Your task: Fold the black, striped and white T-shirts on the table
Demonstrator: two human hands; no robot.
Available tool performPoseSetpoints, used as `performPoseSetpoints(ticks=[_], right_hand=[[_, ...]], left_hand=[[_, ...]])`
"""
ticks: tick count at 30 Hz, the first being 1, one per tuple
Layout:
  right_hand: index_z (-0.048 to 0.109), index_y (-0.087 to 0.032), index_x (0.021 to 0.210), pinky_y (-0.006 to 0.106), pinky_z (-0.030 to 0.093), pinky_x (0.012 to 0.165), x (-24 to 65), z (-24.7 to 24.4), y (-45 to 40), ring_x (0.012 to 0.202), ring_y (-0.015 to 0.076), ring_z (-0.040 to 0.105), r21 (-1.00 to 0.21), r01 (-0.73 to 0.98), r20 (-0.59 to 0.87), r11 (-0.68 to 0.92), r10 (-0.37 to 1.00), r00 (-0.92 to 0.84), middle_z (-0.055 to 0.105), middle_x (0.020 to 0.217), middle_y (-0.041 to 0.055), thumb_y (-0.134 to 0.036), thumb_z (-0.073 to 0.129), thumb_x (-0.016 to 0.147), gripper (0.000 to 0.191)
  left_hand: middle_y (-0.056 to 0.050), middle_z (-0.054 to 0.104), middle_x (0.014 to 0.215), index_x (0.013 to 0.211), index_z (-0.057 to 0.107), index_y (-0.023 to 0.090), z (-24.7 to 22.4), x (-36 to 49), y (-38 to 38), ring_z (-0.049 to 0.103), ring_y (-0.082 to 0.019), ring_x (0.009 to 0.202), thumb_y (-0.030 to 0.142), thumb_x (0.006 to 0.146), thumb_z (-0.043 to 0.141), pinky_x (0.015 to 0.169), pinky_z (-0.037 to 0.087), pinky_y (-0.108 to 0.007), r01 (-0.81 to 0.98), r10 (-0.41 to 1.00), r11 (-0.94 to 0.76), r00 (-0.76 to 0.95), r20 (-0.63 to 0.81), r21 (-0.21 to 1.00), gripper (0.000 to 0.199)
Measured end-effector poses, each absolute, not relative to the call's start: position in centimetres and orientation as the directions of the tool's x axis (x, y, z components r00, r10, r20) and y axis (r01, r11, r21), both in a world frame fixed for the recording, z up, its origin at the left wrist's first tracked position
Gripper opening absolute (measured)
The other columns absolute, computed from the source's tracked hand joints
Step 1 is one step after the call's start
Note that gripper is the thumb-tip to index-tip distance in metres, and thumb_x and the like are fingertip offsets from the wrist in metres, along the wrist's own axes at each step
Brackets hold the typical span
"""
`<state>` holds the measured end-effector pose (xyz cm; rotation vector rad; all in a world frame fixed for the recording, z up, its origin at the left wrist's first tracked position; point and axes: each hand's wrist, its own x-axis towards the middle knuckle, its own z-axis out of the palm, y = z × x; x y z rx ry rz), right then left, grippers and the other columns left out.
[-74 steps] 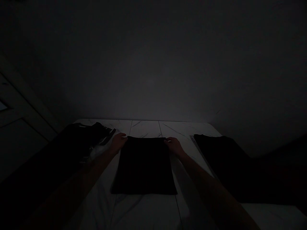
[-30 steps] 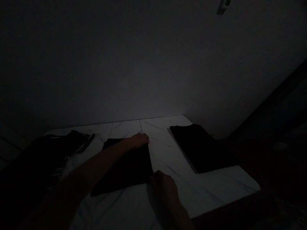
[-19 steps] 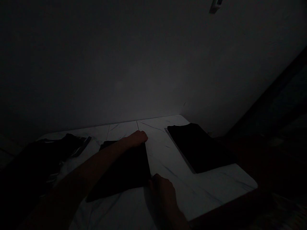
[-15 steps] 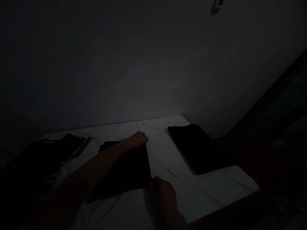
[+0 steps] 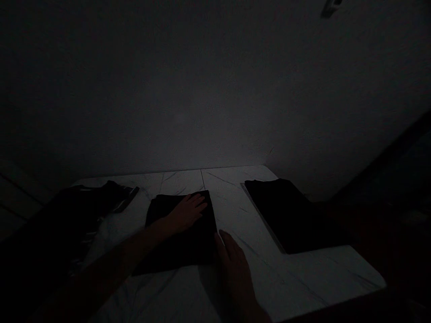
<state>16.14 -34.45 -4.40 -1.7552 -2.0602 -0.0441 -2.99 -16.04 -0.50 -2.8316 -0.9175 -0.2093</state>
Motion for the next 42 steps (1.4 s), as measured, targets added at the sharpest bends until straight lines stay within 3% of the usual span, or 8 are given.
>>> performPoseSetpoints(ticks=[3,7,11,16,22,28,34,42], right_hand=[[0.031,-0.019,0.159,0.050,0.039,0.111,17.1,-7.5,-34.9,0.141,0.0315,0.046,-0.068,0.896,0.473,0.438,0.805,-0.358,0.048,0.154,0.0139,-0.037,0.047,0.101,0.063],[0.029,-0.021,0.160,0.055,0.040,0.109,18.7,-10.2,-34.5,0.141,0.0346,0.046,-0.048,0.866,0.408,0.498,0.801,-0.438,0.047,0.155,0.0146,-0.057,0.046,0.100,0.072],[0.047,-0.020,0.151,0.055,0.037,0.112,16.7,-6.4,-30.2,0.143,0.0344,0.042,-0.126,0.852,0.293,0.509,0.839,-0.458,0.047,0.156,0.0129,-0.046,0.048,0.101,0.057],[0.061,-0.019,0.139,0.040,0.041,0.111,7.3,1.4,-19.4,0.129,0.0237,0.056,-0.310,0.691,0.146,0.653,0.751,-0.644,0.063,0.140,0.0104,-0.027,0.048,0.102,0.040],[0.073,-0.020,0.119,0.033,0.042,0.101,-1.9,1.2,-9.9,0.114,0.0220,0.062,-0.269,0.554,0.058,0.788,0.587,-0.807,0.073,0.120,0.0092,-0.018,0.054,0.099,0.028],[0.078,-0.024,0.103,0.033,0.040,0.099,-3.0,-0.5,-8.2,0.105,0.0205,0.062,-0.296,0.341,0.026,0.892,0.365,-0.931,0.076,0.106,0.0046,-0.034,0.067,0.094,0.017],[0.077,-0.025,0.102,0.034,0.038,0.100,-1.6,-0.4,-7.0,0.108,0.0199,0.061,-0.398,0.256,0.049,0.881,0.299,-0.953,0.074,0.110,0.0043,-0.036,0.065,0.095,0.018],[0.075,-0.021,0.094,0.033,0.039,0.098,-2.9,-0.4,-6.6,0.104,0.0206,0.058,-0.332,0.124,0.061,0.935,0.152,-0.986,0.072,0.099,0.0052,-0.036,0.064,0.096,0.018]], left_hand=[[-0.013,0.035,0.163,0.156,0.036,0.023,-2.6,-7.9,-22.3,0.030,-0.031,0.151,0.039,0.103,0.045,0.119,0.029,-0.055,0.708,0.690,-0.702,0.702,0.179,-0.073,0.055],[-0.011,0.035,0.164,0.160,0.024,0.026,-5.0,-12.5,-30.5,0.034,-0.029,0.150,0.041,0.104,0.043,0.118,0.032,-0.054,0.788,0.778,-0.616,0.609,0.152,-0.005,0.061],[-0.009,0.042,0.160,0.157,0.035,0.026,-4.8,-14.5,-34.6,0.043,-0.026,0.144,0.037,0.104,0.043,0.113,0.042,-0.044,0.905,0.907,-0.403,0.376,0.188,0.135,0.055],[-0.014,0.070,0.122,0.122,0.068,0.016,-2.4,-14.5,-34.2,0.064,-0.027,0.113,0.032,0.103,0.041,0.097,0.051,-0.041,0.957,0.994,0.064,-0.085,0.063,0.282,0.037],[-0.014,0.070,0.118,0.117,0.068,0.016,-2.0,-12.7,-34.1,0.067,-0.027,0.105,0.029,0.102,0.043,0.090,0.050,-0.039,0.907,0.958,0.288,-0.268,-0.105,0.307,0.032],[-0.012,0.071,0.115,0.111,0.069,0.019,-2.4,-12.8,-35.0,0.068,-0.025,0.106,0.026,0.102,0.042,0.091,0.049,-0.036,0.842,0.925,0.381,-0.342,-0.167,0.382,0.029],[-0.009,0.072,0.114,0.109,0.070,0.023,-3.4,-12.7,-35.1,0.068,-0.023,0.103,0.020,0.101,0.043,0.091,0.050,-0.035,0.806,0.915,0.402,-0.373,-0.156,0.433,0.028],[-0.007,0.072,0.102,0.094,0.070,0.025,-4.9,-12.5,-36.0,0.067,-0.022,0.096,0.019,0.095,0.048,0.086,0.054,-0.033,0.721,0.917,0.298,-0.398,0.020,0.626,0.023]])
